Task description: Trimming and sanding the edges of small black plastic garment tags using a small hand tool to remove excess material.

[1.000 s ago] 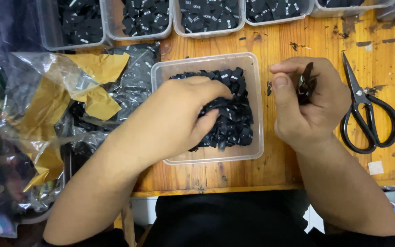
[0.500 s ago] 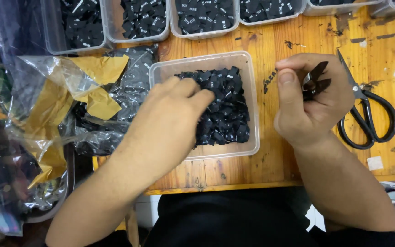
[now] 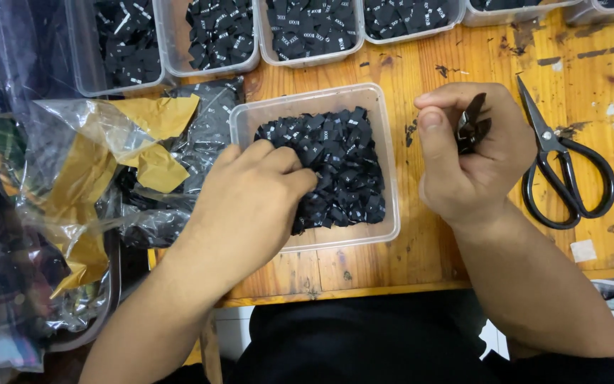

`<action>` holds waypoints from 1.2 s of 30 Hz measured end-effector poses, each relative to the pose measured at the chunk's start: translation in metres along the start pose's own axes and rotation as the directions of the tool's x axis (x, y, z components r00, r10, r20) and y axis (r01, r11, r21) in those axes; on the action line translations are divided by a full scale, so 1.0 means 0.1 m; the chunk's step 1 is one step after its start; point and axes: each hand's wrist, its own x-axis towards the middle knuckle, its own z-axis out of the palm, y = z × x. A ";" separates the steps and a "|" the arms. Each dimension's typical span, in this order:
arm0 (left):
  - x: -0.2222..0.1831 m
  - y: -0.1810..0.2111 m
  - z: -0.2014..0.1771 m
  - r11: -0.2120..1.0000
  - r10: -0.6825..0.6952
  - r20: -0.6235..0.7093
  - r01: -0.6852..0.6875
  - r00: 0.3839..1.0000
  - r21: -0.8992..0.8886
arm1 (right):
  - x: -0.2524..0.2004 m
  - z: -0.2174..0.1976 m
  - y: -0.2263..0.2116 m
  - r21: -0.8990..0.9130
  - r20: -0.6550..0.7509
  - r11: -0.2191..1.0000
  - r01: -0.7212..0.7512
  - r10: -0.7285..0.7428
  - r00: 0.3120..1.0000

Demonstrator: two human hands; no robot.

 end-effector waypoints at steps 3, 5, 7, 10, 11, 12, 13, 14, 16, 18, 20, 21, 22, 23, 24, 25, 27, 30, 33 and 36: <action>-0.07 -0.07 -0.04 0.996 0.026 0.106 -0.017 0.994 -0.088 | 0.00 0.00 0.00 0.003 0.012 1.000 -0.002 0.002 1.000; 0.02 -0.05 -0.12 0.991 -0.010 0.073 0.020 0.997 -0.131 | -0.01 -0.01 0.00 -0.008 0.018 1.000 0.000 0.000 1.000; 0.14 -0.06 -0.10 0.983 -0.051 0.039 0.057 0.998 -0.174 | -0.01 0.00 0.00 -0.018 0.027 1.000 0.006 -0.005 1.000; 0.39 -0.12 0.06 0.990 -0.107 -0.090 0.097 0.990 -0.107 | -0.03 0.01 0.01 -0.005 0.048 1.000 0.011 -0.010 0.999; 0.47 -0.13 0.12 0.986 -0.165 -0.009 0.165 0.986 -0.030 | -0.04 0.01 0.01 -0.034 0.037 0.999 0.001 0.000 0.999; 0.55 -0.14 0.17 0.973 -0.229 0.068 0.226 0.971 0.053 | -0.04 0.01 0.01 -0.063 0.027 0.998 -0.009 0.011 1.000; 0.57 -0.13 0.16 0.972 -0.231 0.061 0.228 0.971 0.053 | -0.04 0.01 0.00 -0.063 0.029 0.998 -0.002 0.004 1.000; 0.59 -0.11 0.17 0.965 -0.256 0.108 0.248 0.961 0.085 | -0.03 0.00 -0.02 -0.056 0.033 0.998 -0.017 0.019 0.999; 0.62 -0.11 0.18 0.958 -0.277 0.157 0.261 0.948 0.117 | -0.04 0.00 -0.02 -0.054 0.034 0.998 -0.036 0.038 0.999; 0.62 -0.12 0.22 0.961 -0.269 0.143 0.257 0.952 0.102 | -0.06 -0.01 0.00 -0.046 0.034 0.999 -0.011 0.013 0.999; 0.60 -0.13 0.23 0.968 -0.247 0.115 0.239 0.962 0.082 | -0.06 -0.01 -0.02 -0.041 0.043 0.999 -0.017 0.019 0.999; 0.58 -0.13 0.24 0.973 -0.225 0.086 0.220 0.970 0.067 | -0.06 -0.01 -0.04 -0.035 0.050 0.999 -0.024 0.025 0.998; 0.55 -0.12 0.21 0.973 -0.229 0.088 0.223 0.970 0.066 | -0.07 -0.01 -0.03 -0.033 0.053 0.999 -0.025 0.027 0.998; 0.54 -0.11 0.17 0.972 -0.231 0.069 0.233 0.970 -0.021 | -0.08 -0.01 -0.03 -0.029 0.062 0.999 -0.031 0.033 0.998; 0.52 -0.10 0.12 0.965 -0.235 0.051 0.239 0.971 -0.108 | -0.08 -0.02 -0.03 -0.024 0.070 0.999 -0.038 0.040 0.997; 0.48 -0.10 0.09 0.966 -0.233 0.049 0.237 0.971 -0.106 | -0.06 -0.02 -0.04 -0.025 0.067 0.999 -0.036 0.037 0.997; 0.41 -0.09 0.02 0.933 -0.253 -0.061 0.227 0.965 -0.278 | -0.03 -0.02 -0.05 -0.060 0.144 0.997 -0.051 0.059 0.988; 0.29 -0.05 -0.15 0.857 -0.230 -0.173 0.115 0.958 -0.502 | 0.04 -0.01 -0.07 -0.100 0.267 0.995 -0.032 0.058 0.962; 0.16 0.04 -0.29 0.774 -0.269 -0.158 0.115 0.950 -0.623 | 0.06 -0.01 -0.13 -0.195 0.407 0.978 -0.079 0.154 0.901; 0.08 0.09 -0.28 0.740 -0.298 -0.194 0.098 0.934 -0.666 | 0.05 0.02 -0.21 -0.177 0.464 0.979 -0.098 0.171 0.869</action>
